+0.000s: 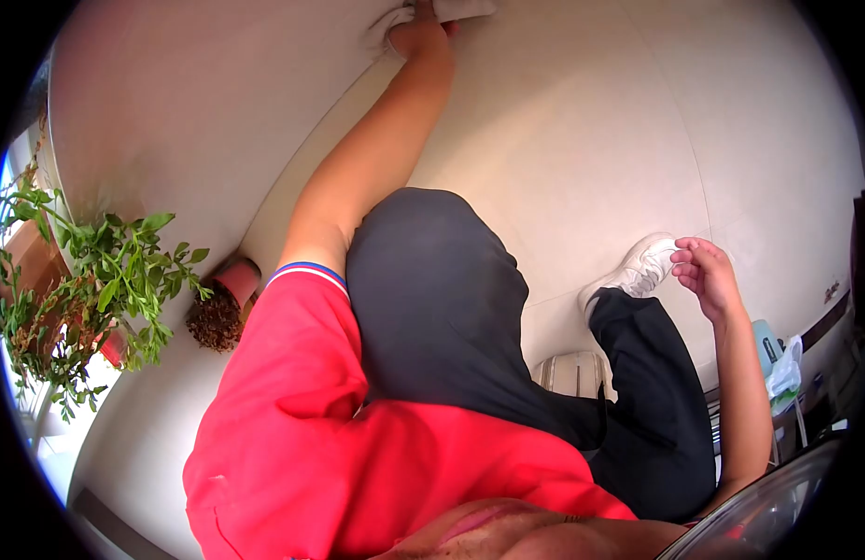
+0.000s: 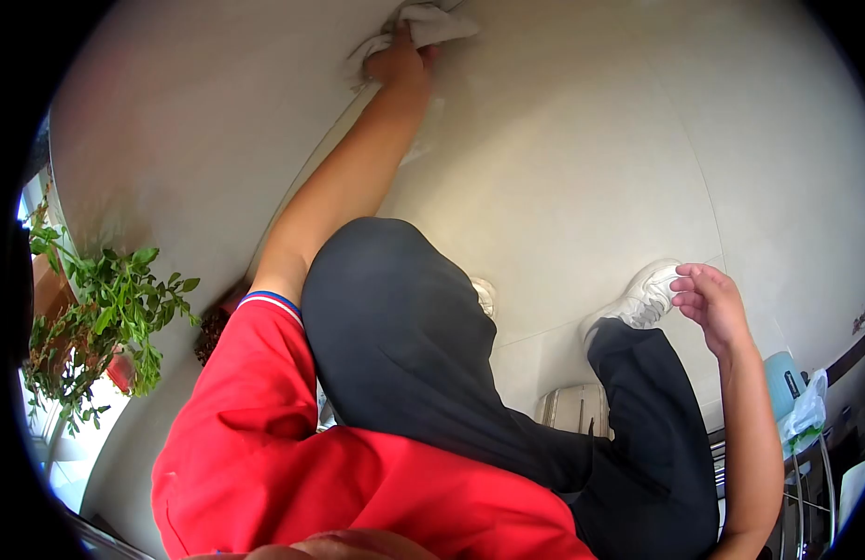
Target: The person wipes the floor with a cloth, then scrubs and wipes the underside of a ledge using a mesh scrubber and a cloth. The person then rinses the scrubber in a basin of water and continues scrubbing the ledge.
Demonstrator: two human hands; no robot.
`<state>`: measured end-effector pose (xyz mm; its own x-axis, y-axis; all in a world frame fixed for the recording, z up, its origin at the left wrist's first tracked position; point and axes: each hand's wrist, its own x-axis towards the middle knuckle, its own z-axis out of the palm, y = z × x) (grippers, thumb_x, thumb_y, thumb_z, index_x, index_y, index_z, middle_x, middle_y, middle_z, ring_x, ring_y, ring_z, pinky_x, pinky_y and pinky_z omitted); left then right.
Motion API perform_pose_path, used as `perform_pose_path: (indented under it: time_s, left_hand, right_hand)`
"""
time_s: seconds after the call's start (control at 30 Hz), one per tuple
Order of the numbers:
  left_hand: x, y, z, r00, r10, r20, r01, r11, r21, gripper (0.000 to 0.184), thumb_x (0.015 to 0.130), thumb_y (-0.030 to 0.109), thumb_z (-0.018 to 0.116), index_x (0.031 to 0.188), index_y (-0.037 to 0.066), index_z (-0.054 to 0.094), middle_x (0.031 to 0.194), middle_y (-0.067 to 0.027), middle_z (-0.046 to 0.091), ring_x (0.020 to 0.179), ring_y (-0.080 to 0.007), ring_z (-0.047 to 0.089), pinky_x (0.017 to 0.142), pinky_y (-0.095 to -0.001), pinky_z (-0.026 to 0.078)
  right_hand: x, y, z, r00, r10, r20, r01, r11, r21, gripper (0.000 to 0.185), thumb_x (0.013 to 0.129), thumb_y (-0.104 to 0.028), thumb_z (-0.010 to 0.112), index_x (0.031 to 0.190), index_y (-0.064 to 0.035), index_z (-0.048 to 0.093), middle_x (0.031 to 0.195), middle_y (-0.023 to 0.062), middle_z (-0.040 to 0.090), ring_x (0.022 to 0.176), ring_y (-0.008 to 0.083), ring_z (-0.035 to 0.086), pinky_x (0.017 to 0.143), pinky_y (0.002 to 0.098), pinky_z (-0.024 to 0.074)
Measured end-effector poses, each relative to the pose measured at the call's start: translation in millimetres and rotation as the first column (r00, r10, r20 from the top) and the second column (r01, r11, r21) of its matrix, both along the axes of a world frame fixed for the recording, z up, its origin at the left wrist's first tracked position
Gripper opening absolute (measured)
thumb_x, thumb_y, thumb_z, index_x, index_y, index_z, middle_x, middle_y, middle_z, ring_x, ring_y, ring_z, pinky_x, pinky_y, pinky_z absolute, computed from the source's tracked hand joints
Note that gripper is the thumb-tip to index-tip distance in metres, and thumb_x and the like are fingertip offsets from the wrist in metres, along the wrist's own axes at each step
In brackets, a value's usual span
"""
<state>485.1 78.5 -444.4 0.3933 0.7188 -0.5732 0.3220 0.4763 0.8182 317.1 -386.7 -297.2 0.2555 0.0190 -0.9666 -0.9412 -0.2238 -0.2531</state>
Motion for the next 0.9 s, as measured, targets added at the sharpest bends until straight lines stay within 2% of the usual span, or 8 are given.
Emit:
perform_pose_path:
  time_s: [0.1, 0.23, 0.33, 0.43, 0.53, 0.63, 0.83, 0.9]
  left_hand:
    - [-2.8, 0.7, 13.5, 0.998, -0.065, -0.008, 0.065, 0.997, -0.042, 0.042, 0.094, 0.025, 0.069, 0.122, 0.001, 0.05, 0.109, -0.0129, 0.064, 0.075, -0.0258, 0.065, 0.06, -0.0327, 0.06]
    - [-7.4, -0.5, -2.8, 0.993, 0.031, -0.11, -0.034, 0.999, -0.03, 0.037, 0.096, 0.026, 0.067, 0.12, 0.001, 0.053, 0.108, -0.0118, 0.064, 0.076, -0.0241, 0.066, 0.06, -0.0306, 0.059]
    - [-9.4, 1.9, 11.6, 0.99, -0.086, -0.113, 0.082, 0.996, -0.046, 0.041, 0.096, 0.026, 0.067, 0.124, 0.002, 0.049, 0.11, -0.0108, 0.063, 0.076, -0.0244, 0.066, 0.061, -0.0313, 0.06]
    - [-3.8, 0.5, 10.3, 0.985, -0.065, 0.158, 0.074, 0.996, -0.052, 0.042, 0.095, 0.024, 0.068, 0.124, 0.002, 0.049, 0.111, -0.0107, 0.063, 0.074, -0.0243, 0.065, 0.058, -0.0311, 0.059]
    - [-1.4, 8.9, -12.9, 0.996, -0.083, 0.043, 0.084, 0.996, -0.025, 0.039, 0.094, 0.023, 0.069, 0.122, 0.002, 0.051, 0.111, -0.0111, 0.062, 0.072, -0.0249, 0.066, 0.054, -0.0306, 0.058]
    - [-7.1, 8.4, -4.1, 0.992, -0.108, -0.072, 0.102, 0.991, -0.081, 0.038, 0.094, 0.022, 0.068, 0.122, 0.002, 0.052, 0.113, -0.0117, 0.061, 0.072, -0.0263, 0.066, 0.052, -0.029, 0.058]
    - [-24.7, 24.9, 20.5, 0.984, -0.175, 0.028, 0.169, 0.976, 0.139, 0.04, 0.092, 0.02, 0.071, 0.116, -0.007, 0.053, 0.108, -0.0149, 0.063, 0.073, -0.0268, 0.066, 0.051, -0.0306, 0.061]
    - [-47.1, 44.4, 26.8, 0.963, -0.266, 0.048, 0.252, 0.947, 0.197, 0.041, 0.09, 0.017, 0.072, 0.116, -0.01, 0.054, 0.11, -0.0171, 0.064, 0.078, -0.0269, 0.068, 0.051, -0.0331, 0.062]
  right_hand:
    - [-3.3, -5.0, -1.2, 1.0, -0.024, 0.001, 0.024, 1.0, -0.003, 0.028, 0.1, -0.029, 0.053, 0.114, -0.0063, 0.063, 0.092, 0.0014, 0.069, 0.076, 0.0094, 0.065, 0.071, 0.024, 0.0498]
    - [-6.3, -5.9, -0.2, 1.0, -0.031, -0.001, 0.031, 1.0, -0.002, 0.028, 0.1, -0.028, 0.053, 0.113, -0.0065, 0.063, 0.092, 0.0014, 0.069, 0.077, 0.0095, 0.065, 0.071, 0.0238, 0.0497]
    - [-11.4, -9.7, 0.8, 0.998, -0.057, 0.005, 0.057, 0.998, 0.019, 0.027, 0.1, -0.028, 0.053, 0.113, -0.0064, 0.063, 0.092, 0.0015, 0.069, 0.077, 0.0095, 0.065, 0.071, 0.0236, 0.0498]
    - [-13.1, -11.5, -1.7, 0.999, -0.047, -0.002, 0.047, 0.999, -0.021, 0.027, 0.1, -0.028, 0.053, 0.113, -0.0063, 0.063, 0.092, 0.0021, 0.069, 0.077, 0.0098, 0.065, 0.071, 0.0237, 0.0501]
    - [-12.2, -11.9, -4.3, 0.999, -0.048, 0.003, 0.048, 0.999, 0.007, 0.027, 0.1, -0.028, 0.053, 0.112, -0.0063, 0.063, 0.093, 0.0026, 0.069, 0.077, 0.0099, 0.065, 0.07, 0.0238, 0.0504]
    - [-4.8, -4.5, 1.7, 1.0, -0.021, 0.013, 0.02, 1.0, 0.017, 0.027, 0.1, -0.028, 0.053, 0.113, -0.0063, 0.063, 0.093, 0.0026, 0.069, 0.077, 0.0096, 0.065, 0.07, 0.0236, 0.0503]
    - [6.7, -3.5, -2.3, 0.999, 0.033, 0.032, -0.031, 0.997, -0.075, 0.03, 0.098, -0.028, 0.056, 0.119, -0.0073, 0.062, 0.095, 0.0035, 0.068, 0.076, 0.0098, 0.064, 0.069, 0.0234, 0.0498]
    - [18.6, -0.4, -2.2, 0.996, 0.048, 0.07, -0.042, 0.995, -0.086, 0.031, 0.098, -0.029, 0.056, 0.121, -0.0079, 0.061, 0.096, 0.0036, 0.068, 0.076, 0.0098, 0.064, 0.069, 0.0233, 0.0496]
